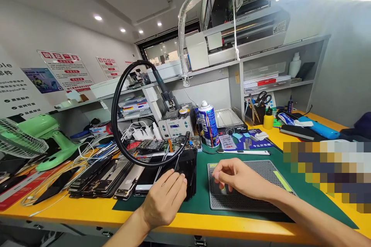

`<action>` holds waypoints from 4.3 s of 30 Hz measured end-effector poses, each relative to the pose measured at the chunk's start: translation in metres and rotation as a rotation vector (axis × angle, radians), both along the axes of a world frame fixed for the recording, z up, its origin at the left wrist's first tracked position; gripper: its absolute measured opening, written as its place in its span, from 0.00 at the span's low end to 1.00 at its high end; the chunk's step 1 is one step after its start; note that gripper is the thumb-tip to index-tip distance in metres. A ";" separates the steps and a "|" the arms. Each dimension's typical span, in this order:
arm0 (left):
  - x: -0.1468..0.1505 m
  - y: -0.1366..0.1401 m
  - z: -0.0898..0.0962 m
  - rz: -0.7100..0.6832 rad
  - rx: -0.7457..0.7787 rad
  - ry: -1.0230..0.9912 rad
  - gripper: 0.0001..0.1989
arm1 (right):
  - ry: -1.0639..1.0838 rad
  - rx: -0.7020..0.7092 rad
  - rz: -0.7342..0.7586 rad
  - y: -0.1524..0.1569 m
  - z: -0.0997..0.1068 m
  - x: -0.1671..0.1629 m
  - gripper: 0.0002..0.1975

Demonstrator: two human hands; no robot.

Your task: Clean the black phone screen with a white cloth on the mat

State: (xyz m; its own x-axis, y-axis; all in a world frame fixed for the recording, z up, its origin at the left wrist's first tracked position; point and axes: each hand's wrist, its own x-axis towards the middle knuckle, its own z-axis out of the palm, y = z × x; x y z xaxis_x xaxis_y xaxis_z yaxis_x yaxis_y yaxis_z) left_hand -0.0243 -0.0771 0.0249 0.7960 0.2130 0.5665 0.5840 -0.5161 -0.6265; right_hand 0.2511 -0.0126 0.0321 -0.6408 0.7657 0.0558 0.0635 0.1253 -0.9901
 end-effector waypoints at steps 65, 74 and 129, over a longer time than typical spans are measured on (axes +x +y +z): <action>0.016 0.027 0.061 0.406 -1.247 0.122 0.40 | -0.473 0.065 0.206 0.063 0.018 0.049 0.19; 0.023 0.038 0.059 0.349 -1.240 0.129 0.20 | -0.543 0.079 0.161 0.060 0.017 0.051 0.20; 0.086 0.055 0.031 0.110 -1.204 -0.140 0.34 | -0.606 0.338 0.223 0.066 0.020 0.045 0.09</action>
State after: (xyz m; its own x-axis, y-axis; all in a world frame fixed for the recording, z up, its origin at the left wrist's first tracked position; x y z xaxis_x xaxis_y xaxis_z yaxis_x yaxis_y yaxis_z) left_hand 0.0619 -0.0225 0.0557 0.6885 0.7241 0.0395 0.6854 -0.6676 0.2905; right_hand 0.2964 0.0537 0.0520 -0.7731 0.6168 -0.1480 0.5256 0.4924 -0.6938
